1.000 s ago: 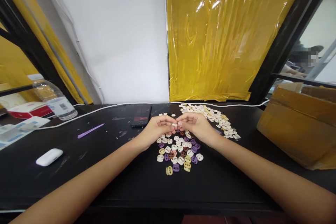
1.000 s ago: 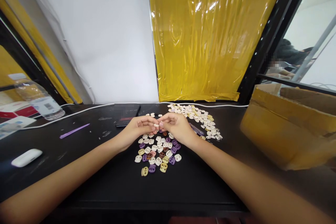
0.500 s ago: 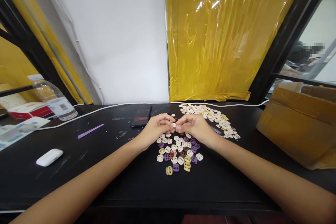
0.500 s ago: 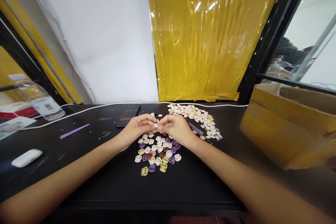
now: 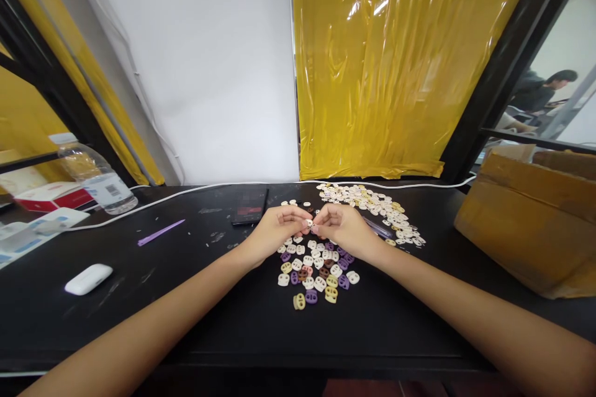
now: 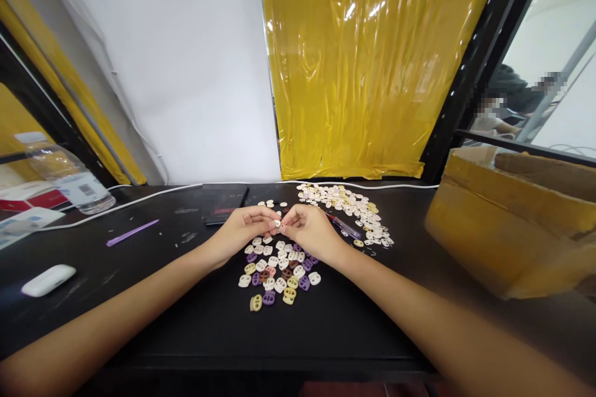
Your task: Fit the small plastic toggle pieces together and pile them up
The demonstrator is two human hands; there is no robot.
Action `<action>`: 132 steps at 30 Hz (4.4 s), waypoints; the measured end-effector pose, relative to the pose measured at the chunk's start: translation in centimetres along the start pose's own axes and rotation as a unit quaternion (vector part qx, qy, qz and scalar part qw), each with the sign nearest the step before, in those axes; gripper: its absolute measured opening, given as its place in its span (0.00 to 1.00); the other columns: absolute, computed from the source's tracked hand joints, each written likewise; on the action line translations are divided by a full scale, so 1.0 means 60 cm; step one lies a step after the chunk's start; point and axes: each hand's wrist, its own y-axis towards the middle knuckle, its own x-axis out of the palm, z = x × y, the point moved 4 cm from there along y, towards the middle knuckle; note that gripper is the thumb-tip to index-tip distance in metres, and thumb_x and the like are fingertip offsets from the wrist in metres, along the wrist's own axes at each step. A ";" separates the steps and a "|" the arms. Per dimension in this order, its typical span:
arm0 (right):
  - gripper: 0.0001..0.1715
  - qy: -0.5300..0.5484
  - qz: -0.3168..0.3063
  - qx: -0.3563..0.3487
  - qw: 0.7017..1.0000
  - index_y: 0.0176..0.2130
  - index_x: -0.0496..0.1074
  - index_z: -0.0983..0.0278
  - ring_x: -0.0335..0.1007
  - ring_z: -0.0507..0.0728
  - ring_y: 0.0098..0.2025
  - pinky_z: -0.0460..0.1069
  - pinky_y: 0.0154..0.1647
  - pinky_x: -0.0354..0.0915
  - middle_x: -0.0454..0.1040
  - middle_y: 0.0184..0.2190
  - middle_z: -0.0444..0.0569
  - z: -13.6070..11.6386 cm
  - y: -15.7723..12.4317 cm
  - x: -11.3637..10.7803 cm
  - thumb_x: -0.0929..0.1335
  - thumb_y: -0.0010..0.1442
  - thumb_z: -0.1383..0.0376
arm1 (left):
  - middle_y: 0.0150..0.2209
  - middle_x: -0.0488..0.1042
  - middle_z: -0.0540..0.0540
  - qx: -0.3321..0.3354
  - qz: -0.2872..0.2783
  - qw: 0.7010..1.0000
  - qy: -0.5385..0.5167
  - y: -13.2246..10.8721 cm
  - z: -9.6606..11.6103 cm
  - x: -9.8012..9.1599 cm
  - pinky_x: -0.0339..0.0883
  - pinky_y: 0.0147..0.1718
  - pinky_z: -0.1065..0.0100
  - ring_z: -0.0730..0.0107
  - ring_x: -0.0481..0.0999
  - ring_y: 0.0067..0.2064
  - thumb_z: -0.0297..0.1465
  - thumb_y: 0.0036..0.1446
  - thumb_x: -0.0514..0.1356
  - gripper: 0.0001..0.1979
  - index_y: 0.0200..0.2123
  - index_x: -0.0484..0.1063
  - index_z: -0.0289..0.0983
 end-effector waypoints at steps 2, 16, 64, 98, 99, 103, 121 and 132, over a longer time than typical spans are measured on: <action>0.07 -0.002 0.003 0.000 1.000 0.29 0.71 0.63 0.71 0.52 0.29 0.50 0.32 0.68 0.74 0.26 0.44 0.003 0.000 0.001 0.73 0.50 0.66 | 0.29 0.78 0.46 -0.005 -0.001 1.000 0.004 0.000 0.000 -0.001 0.69 0.34 0.68 0.70 0.76 0.32 0.28 0.53 0.64 0.07 0.37 0.77 0.33; 0.06 -0.001 0.013 -0.026 1.000 0.29 0.70 0.63 0.72 0.52 0.29 0.50 0.34 0.69 0.74 0.26 0.44 0.000 -0.003 0.007 0.72 0.52 0.65 | 0.29 0.78 0.47 0.021 -0.009 0.999 0.027 0.002 0.001 -0.007 0.69 0.35 0.69 0.73 0.75 0.31 0.28 0.53 0.65 0.08 0.37 0.77 0.33; 0.05 -0.213 -0.135 -0.050 0.966 0.36 0.75 0.66 0.65 0.50 0.24 0.45 0.25 0.60 0.70 0.24 0.42 -0.006 -0.018 0.020 0.68 0.59 0.69 | 0.32 0.77 0.45 0.026 -0.046 0.990 0.128 -0.004 0.007 -0.007 0.67 0.36 0.68 0.70 0.75 0.33 0.27 0.54 0.61 0.07 0.36 0.76 0.32; 0.10 -0.401 -0.089 -0.192 0.892 0.36 0.71 0.64 0.67 0.58 0.42 0.53 0.44 0.63 0.72 0.36 0.52 -0.032 -0.019 0.029 0.61 0.66 0.69 | 0.33 0.78 0.45 0.023 0.009 0.998 0.061 -0.001 -0.001 -0.015 0.71 0.39 0.66 0.68 0.78 0.36 0.24 0.52 0.63 0.08 0.38 0.74 0.31; 0.10 -0.389 -0.075 -0.193 0.898 0.36 0.70 0.64 0.67 0.58 0.41 0.52 0.43 0.63 0.72 0.35 0.51 -0.034 -0.019 0.026 0.61 0.66 0.69 | 0.33 0.78 0.45 0.023 0.009 0.998 0.059 -0.001 -0.001 -0.015 0.71 0.39 0.66 0.68 0.78 0.36 0.25 0.52 0.63 0.08 0.38 0.74 0.31; 0.08 -0.292 -0.014 -0.135 0.947 0.32 0.67 0.62 0.66 0.53 0.31 0.49 0.33 0.61 0.71 0.28 0.45 -0.035 -0.015 0.011 0.62 0.64 0.68 | 0.33 0.78 0.45 0.035 0.012 0.996 0.079 -0.002 0.004 -0.015 0.71 0.39 0.66 0.69 0.78 0.35 0.25 0.52 0.64 0.07 0.37 0.75 0.32; 0.03 0.005 0.040 0.022 0.999 0.27 0.68 0.63 0.68 0.51 0.23 0.47 0.26 0.64 0.73 0.22 0.43 -0.009 -0.002 -0.001 0.68 0.50 0.67 | 0.33 0.80 0.43 0.029 -0.016 0.997 0.070 -0.003 -0.002 -0.008 0.73 0.41 0.63 0.66 0.80 0.38 0.26 0.54 0.63 0.06 0.37 0.77 0.32; 0.09 0.032 -0.001 -0.028 0.999 0.32 0.75 0.63 0.70 0.52 0.28 0.51 0.34 0.69 0.75 0.26 0.45 -0.006 0.001 0.001 0.70 0.56 0.59 | 0.33 0.79 0.45 0.034 -0.016 0.998 0.047 -0.002 -0.002 -0.009 0.72 0.42 0.63 0.68 0.79 0.37 0.28 0.52 0.66 0.11 0.40 0.76 0.32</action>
